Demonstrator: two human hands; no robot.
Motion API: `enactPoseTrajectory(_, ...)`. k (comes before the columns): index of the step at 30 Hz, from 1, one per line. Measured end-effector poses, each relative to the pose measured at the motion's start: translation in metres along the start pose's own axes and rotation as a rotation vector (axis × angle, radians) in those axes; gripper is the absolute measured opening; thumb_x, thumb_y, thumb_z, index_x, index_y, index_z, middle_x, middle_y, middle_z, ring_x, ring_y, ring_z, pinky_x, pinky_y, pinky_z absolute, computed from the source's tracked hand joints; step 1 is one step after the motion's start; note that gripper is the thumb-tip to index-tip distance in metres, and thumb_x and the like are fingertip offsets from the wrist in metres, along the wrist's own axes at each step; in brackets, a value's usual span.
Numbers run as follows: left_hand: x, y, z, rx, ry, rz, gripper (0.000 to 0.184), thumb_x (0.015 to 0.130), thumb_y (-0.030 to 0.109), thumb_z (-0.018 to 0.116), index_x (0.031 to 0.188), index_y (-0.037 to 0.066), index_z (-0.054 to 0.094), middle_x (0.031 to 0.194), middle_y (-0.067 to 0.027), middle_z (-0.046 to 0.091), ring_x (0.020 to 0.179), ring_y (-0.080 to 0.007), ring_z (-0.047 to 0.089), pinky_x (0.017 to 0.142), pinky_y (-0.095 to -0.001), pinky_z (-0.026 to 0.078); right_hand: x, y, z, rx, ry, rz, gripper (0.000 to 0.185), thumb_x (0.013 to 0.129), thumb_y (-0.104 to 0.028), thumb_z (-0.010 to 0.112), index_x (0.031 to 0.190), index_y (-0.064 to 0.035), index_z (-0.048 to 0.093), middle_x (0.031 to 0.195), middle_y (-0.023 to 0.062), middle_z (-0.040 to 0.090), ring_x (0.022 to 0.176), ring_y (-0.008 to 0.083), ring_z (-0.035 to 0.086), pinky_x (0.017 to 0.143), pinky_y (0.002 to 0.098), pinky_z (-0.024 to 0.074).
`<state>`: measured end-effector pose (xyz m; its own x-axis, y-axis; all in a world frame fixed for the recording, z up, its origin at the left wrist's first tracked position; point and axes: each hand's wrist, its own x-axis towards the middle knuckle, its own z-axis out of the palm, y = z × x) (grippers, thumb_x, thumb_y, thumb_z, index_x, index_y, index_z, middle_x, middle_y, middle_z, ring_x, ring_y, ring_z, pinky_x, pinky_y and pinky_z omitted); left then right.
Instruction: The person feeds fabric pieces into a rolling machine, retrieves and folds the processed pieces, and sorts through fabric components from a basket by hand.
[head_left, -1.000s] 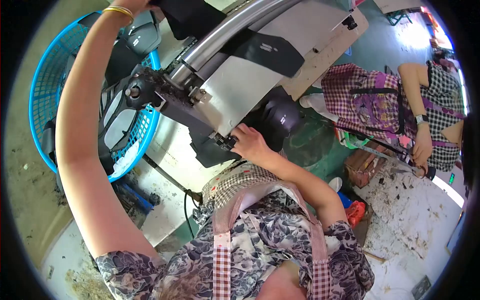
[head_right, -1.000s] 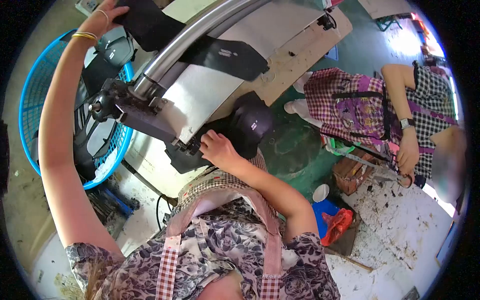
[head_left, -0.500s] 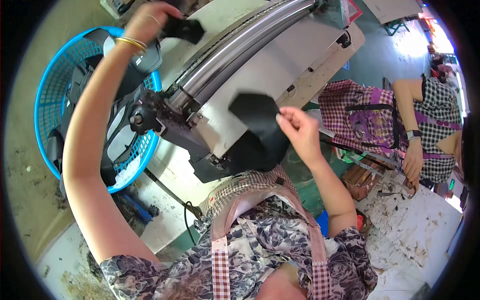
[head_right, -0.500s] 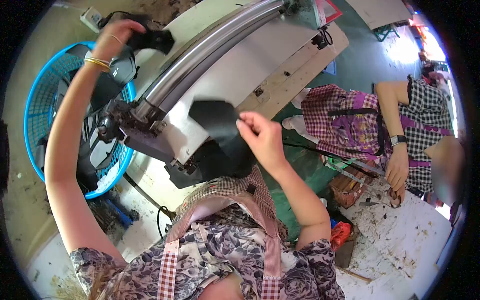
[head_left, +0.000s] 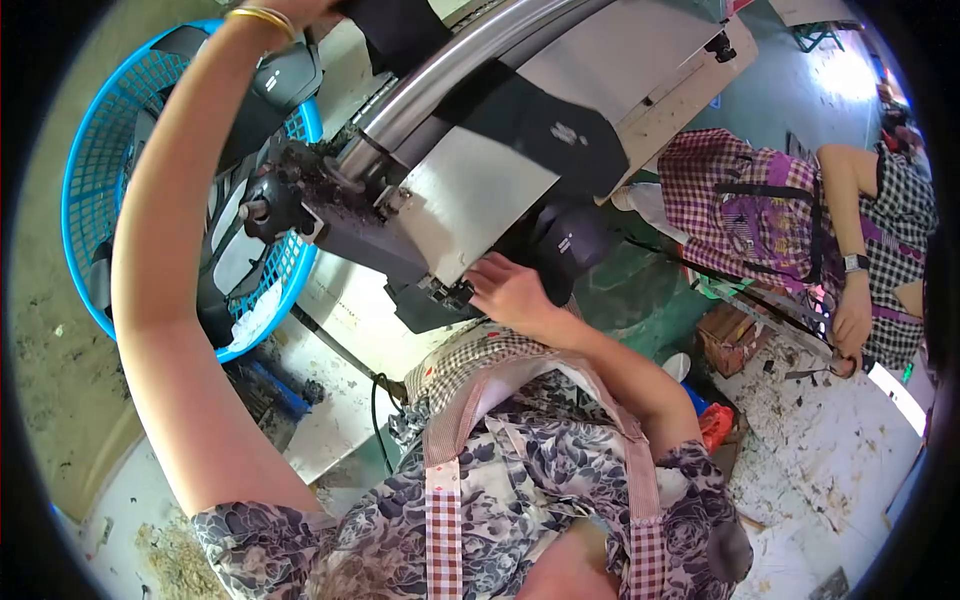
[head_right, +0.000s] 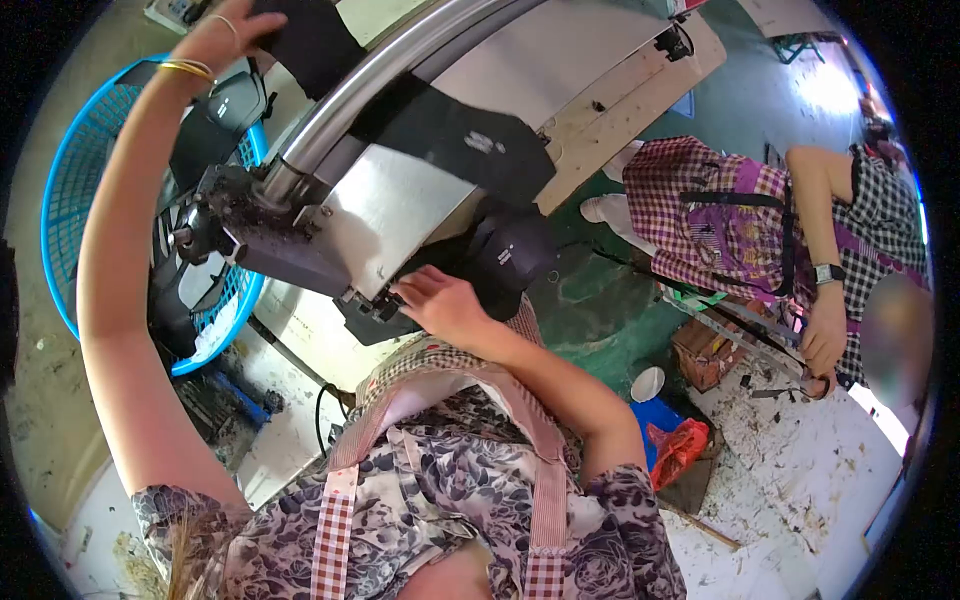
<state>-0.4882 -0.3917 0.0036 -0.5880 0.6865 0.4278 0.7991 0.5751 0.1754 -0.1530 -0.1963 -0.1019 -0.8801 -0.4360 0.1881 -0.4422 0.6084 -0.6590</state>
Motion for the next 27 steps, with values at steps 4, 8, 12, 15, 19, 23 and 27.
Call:
enactPoseTrajectory(4, 0.023, 0.007, -0.072, -0.851, -0.216, -0.63, 0.037, 0.076, -0.006, 0.043, 0.11, 0.006, 0.048, 0.094, -0.0081, 0.055, 0.081, -0.0146, 0.053, 0.066, -0.0263, 0.047, -0.003, 0.013, 0.024, -0.13, -0.131, -0.135, 0.015, 0.063, -0.014, 0.057, 0.078, -0.0119, 0.06, 0.087, 0.0003, 0.054, 0.087, 0.0154, 0.051, 0.065, 0.0281, 0.046)
enactPoseTrajectory(8, 0.007, -0.031, -0.101, -0.968, -0.115, -0.715, 0.026, 0.077, -0.005, 0.043, 0.098, 0.004, 0.054, 0.086, -0.005, 0.056, 0.078, -0.0151, 0.055, 0.067, -0.0266, 0.048, -0.009, 0.013, 0.003, -0.064, -0.051, -0.259, 0.021, 0.06, -0.015, 0.055, 0.08, -0.0153, 0.06, 0.085, -0.0015, 0.054, 0.086, 0.012, 0.051, 0.065, 0.0254, 0.0462)
enactPoseTrajectory(12, 0.005, -0.049, -0.117, -1.024, 0.047, -0.792, 0.018, 0.08, -0.004, 0.041, 0.087, 0.003, 0.057, 0.08, -0.0038, 0.057, 0.075, -0.0143, 0.056, 0.067, -0.0263, 0.047, -0.01, 0.015, 0.003, 0.074, 0.091, -0.261, 0.018, 0.065, -0.016, 0.063, 0.081, -0.0094, 0.059, 0.076, 0.0027, 0.057, 0.072, 0.0178, 0.056, 0.063, 0.0279, 0.0476)
enactPoseTrajectory(15, 0.006, -0.062, -0.114, -0.743, 0.133, -0.912, 0.018, 0.081, -0.002, 0.041, 0.085, 0.003, 0.057, 0.079, -0.0036, 0.056, 0.073, -0.0133, 0.056, 0.065, -0.0253, 0.047, -0.012, 0.004, -0.016, 0.245, 0.071, -0.174, 0.018, 0.067, -0.016, 0.065, 0.08, -0.0067, 0.058, 0.072, 0.0051, 0.057, 0.066, 0.0215, 0.057, 0.061, 0.0306, 0.0481)
enactPoseTrajectory(19, -0.004, -0.047, -0.093, -1.204, 0.052, -0.781, 0.018, 0.079, -0.003, 0.041, 0.081, 0.003, 0.058, 0.075, -0.0039, 0.056, 0.068, -0.0127, 0.054, 0.06, -0.0233, 0.045, -0.013, 0.011, 0.004, 0.171, -0.075, -0.177, 0.015, 0.067, -0.014, 0.062, 0.078, -0.0047, 0.056, 0.075, 0.0073, 0.058, 0.069, 0.0221, 0.057, 0.061, 0.0304, 0.0476)
enactPoseTrajectory(23, 0.002, -0.019, -0.09, -0.745, 0.024, -0.815, 0.019, 0.078, -0.003, 0.041, 0.077, 0.002, 0.059, 0.07, -0.0038, 0.056, 0.062, -0.0121, 0.053, 0.055, -0.0222, 0.044, -0.006, 0.011, 0.005, 0.0, -0.164, -0.269, 0.016, 0.065, -0.008, 0.055, 0.08, -0.0061, 0.058, 0.077, 0.0061, 0.059, 0.067, 0.021, 0.058, 0.058, 0.0309, 0.0478)
enactPoseTrajectory(27, 0.004, -0.019, -0.092, -0.45, 0.043, -0.765, 0.023, 0.077, -0.003, 0.039, 0.079, 0.003, 0.061, 0.067, -0.0044, 0.056, 0.058, -0.0111, 0.051, 0.052, -0.0218, 0.043, -0.016, 0.004, -0.039, 0.164, -0.062, -0.334, 0.033, 0.062, -0.004, 0.054, 0.093, -0.0114, 0.061, 0.084, 0.0049, 0.061, 0.065, 0.0184, 0.06, 0.055, 0.0287, 0.0481)
